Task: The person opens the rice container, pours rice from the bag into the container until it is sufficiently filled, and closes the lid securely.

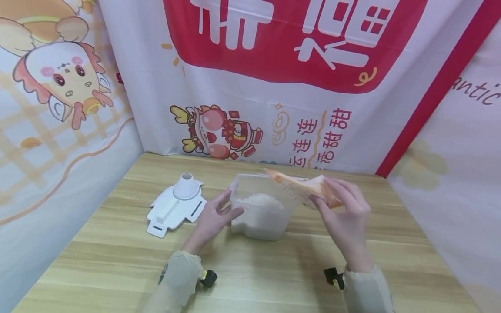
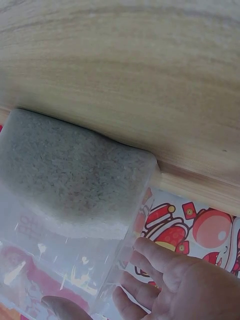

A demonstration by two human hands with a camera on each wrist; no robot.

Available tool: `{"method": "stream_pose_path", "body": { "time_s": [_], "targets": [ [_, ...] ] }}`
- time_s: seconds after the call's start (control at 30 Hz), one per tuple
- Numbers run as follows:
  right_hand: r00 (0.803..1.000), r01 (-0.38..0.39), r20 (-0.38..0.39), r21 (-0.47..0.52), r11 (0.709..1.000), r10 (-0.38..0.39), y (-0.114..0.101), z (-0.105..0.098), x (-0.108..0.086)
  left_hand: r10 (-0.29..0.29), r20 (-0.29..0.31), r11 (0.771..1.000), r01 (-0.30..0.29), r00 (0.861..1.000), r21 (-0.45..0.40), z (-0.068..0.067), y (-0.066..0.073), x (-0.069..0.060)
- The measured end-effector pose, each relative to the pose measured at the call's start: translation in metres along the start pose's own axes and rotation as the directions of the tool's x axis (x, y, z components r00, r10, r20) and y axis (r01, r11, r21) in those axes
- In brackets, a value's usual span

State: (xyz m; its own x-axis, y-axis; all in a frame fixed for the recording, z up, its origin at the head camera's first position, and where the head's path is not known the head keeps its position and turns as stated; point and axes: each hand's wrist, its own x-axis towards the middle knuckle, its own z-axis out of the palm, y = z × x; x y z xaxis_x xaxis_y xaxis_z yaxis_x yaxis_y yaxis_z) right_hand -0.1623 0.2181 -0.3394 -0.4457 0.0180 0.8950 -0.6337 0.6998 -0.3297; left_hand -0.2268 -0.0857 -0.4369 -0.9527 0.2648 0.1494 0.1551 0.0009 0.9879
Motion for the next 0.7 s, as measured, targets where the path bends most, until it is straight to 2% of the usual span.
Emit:
{"method": "stream_pose_path", "body": {
  "time_s": [0.17, 0.4, 0.57, 0.7],
  "targets": [
    [1.0, -0.025, -0.019, -0.013, 1.0, 0.025, 0.002, -0.003, -0.006, -0.008, 0.009, 1.0, 0.009, 1.0, -0.012, 0.002, 0.01, -0.003],
    [0.995, -0.073, -0.065, 0.0, 0.997, 0.072, 0.006, -0.003, -0.016, 0.005, -0.009, 1.0, -0.005, 1.0, 0.003, -0.002, -0.008, 0.002],
    [0.988, -0.116, -0.106, 0.01, 0.993, 0.116, 0.004, -0.002, -0.02, 0.041, -0.024, 0.999, -0.041, 0.999, 0.012, -0.002, -0.012, 0.002],
    [0.973, -0.198, -0.116, 0.018, 0.98, 0.199, 0.0, -0.007, -0.023, 0.036, -0.006, 0.999, -0.036, 0.999, -0.007, 0.001, 0.002, -0.003]
  ]
}}
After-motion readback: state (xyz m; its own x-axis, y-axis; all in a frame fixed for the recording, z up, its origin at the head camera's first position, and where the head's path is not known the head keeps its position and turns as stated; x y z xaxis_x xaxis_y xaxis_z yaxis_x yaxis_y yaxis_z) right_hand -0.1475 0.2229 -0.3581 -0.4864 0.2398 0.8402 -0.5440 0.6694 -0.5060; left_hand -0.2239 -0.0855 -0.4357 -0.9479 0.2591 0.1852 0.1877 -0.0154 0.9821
